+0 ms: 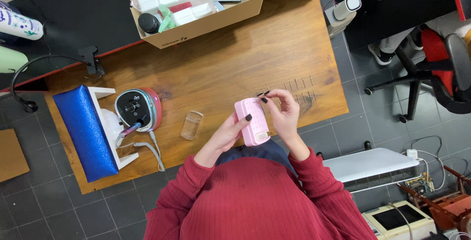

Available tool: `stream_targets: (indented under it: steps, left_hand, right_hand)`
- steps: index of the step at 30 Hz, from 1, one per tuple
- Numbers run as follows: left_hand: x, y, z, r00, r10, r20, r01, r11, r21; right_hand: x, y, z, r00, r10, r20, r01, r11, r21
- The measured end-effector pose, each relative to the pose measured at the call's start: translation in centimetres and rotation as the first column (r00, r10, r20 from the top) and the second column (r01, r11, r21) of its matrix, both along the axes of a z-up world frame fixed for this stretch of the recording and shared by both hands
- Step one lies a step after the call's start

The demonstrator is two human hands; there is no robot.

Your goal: The person picks up a pink plastic nail holder and places metal nails one by one into its slots. After filling the holder, they close it with a clear lid and place it into a cardboard box on the desk.

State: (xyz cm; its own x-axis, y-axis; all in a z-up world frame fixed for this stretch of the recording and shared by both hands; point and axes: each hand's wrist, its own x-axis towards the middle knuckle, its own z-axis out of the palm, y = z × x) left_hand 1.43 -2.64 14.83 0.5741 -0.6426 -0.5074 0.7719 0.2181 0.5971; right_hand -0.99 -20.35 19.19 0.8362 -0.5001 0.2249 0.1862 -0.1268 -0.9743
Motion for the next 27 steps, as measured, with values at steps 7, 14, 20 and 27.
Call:
stream_targets:
  steps: [7,14,20,27]
  left_hand:
    - [0.5,0.2,1.7,1.0,-0.018,-0.004,0.018,0.999,0.044]
    - [-0.1,0.7,0.5,1.0,-0.024,-0.008,0.024,0.999,0.026]
    - [-0.3,2.7,0.0,0.997,-0.072,-0.022,0.074,0.994,0.079]
    - [1.1,2.7,5.4,0.992,-0.128,-0.013,0.129,0.988,0.081]
  right_hand:
    - [0.1,0.6,3.0,0.997,0.065,-0.032,-0.068,0.991,-0.119]
    - [-1.1,1.0,4.1,0.995,0.089,-0.046,-0.095,0.984,-0.151]
    - [-3.5,0.8,0.7,0.995,-0.086,-0.054,0.081,0.993,-0.087]
    - [-7.3,-2.0,-4.5,0.939,-0.272,-0.211,0.288,0.956,0.05]
